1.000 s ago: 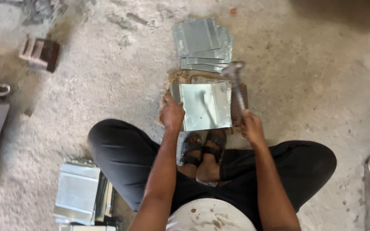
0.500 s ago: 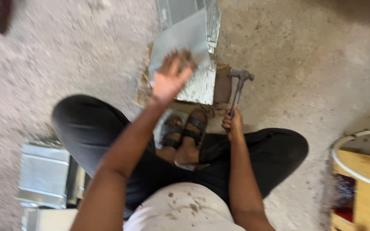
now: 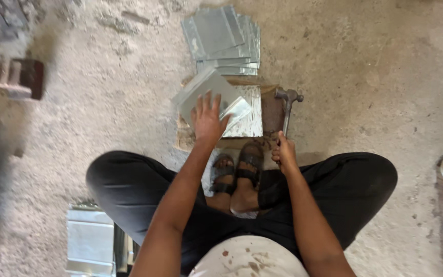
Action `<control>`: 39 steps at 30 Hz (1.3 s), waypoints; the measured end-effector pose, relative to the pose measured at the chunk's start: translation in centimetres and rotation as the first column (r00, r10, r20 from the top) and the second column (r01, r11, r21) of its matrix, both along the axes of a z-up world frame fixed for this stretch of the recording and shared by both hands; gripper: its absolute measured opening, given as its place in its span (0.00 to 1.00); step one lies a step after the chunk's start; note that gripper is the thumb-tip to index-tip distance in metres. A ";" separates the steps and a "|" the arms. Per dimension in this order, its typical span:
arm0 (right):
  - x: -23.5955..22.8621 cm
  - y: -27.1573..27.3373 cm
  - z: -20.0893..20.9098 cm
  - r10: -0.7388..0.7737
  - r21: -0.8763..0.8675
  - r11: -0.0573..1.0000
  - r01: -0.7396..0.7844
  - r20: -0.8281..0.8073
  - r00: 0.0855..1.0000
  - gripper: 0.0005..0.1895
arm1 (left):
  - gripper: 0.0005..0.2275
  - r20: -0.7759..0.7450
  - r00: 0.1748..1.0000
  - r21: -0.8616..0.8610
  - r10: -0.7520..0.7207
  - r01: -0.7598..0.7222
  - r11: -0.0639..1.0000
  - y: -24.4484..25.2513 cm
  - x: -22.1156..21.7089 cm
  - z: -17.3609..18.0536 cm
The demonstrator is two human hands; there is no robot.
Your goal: The person sits on the floor and uses a hammer to strike a stack of rectangular metal sheets placed on a wooden block. They repeatedly hit the sheets to flatten them, occasionally adjusting the stack or picking up a new sheet from a pile nearby.
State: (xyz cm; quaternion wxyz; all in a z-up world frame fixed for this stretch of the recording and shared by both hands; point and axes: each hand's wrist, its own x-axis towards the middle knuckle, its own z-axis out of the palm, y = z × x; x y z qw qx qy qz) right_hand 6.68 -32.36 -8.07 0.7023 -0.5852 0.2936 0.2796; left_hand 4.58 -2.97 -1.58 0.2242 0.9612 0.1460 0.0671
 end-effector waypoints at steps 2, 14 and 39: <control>0.1 0.1 -0.3 0.002 -0.031 1.000 -0.002 0.013 1.000 0.23 | 0.31 -0.080 0.996 0.030 -0.027 0.029 0.999 0.4 -0.7 -0.8; 0.4 0.7 -3.7 -0.004 0.010 1.000 0.003 0.046 0.999 0.23 | 0.35 -0.262 0.949 0.079 0.172 -0.157 0.984 -7.0 2.6 -0.9; -0.1 1.3 -4.7 0.259 -0.371 0.917 -0.143 0.284 0.923 0.26 | 0.28 -0.309 0.951 0.003 -0.002 0.003 1.000 -5.8 6.1 -1.4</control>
